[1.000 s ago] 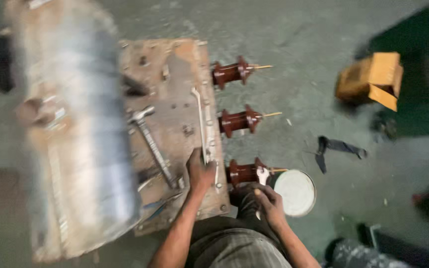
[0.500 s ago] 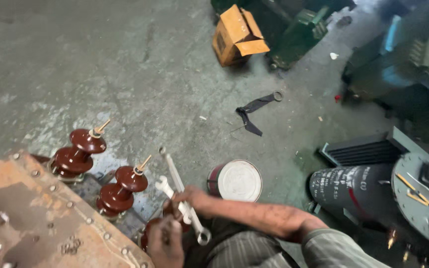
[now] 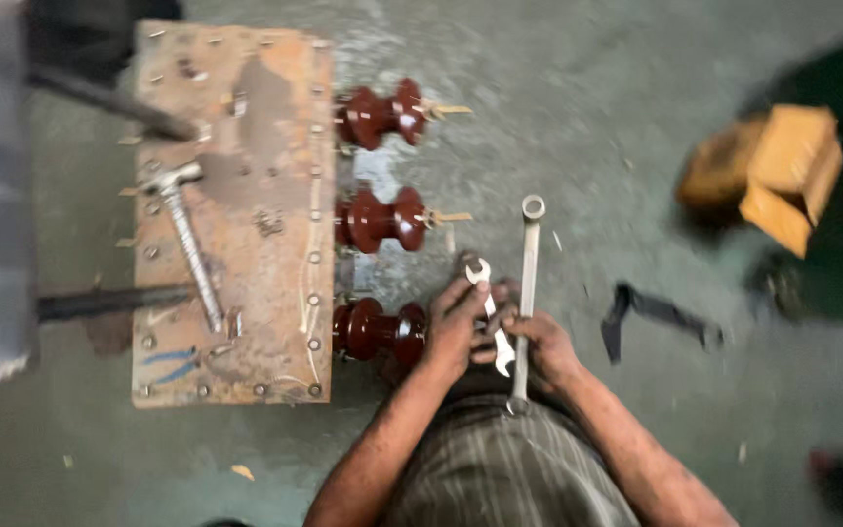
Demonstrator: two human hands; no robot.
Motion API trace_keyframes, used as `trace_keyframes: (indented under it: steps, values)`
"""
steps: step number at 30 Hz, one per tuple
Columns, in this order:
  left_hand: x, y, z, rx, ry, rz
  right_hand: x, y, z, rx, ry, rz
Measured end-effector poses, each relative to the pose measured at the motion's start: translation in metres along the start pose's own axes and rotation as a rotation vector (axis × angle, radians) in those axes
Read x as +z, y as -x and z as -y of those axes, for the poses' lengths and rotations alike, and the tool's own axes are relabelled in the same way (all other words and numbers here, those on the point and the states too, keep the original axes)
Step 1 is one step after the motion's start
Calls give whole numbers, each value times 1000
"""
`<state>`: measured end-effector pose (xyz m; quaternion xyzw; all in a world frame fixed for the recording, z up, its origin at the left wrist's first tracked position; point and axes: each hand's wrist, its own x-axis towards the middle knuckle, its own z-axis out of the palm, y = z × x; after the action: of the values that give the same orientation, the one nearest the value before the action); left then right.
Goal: The person uses two wrenches to tighten nuts on a metal plate with attached brown insulators. They work methodically across multiple fasteners, adjusting their position to reach different bolts on the assembly.
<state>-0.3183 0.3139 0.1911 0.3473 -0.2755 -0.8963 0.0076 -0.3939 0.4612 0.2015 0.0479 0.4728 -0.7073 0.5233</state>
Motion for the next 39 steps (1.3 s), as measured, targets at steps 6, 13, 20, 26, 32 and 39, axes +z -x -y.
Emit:
trace_keyframes:
  steps: [6,13,20,26,32,39]
  values:
    - [-22,-111,-8,407,200,-310,-73,-102,47,151,193,-103]
    - [-34,-209,-54,384,312,-597,-182,-179,197,96,793,-283]
    - [-39,-221,-79,392,491,-625,-166,-284,294,74,991,-29]
    - [-89,-287,-98,598,716,-586,-89,-354,299,26,994,218]
    - [-97,-386,-166,839,1119,-346,-48,-412,317,75,1047,327]
    - [-73,-465,-227,707,1237,-976,20,-523,341,178,1286,447]
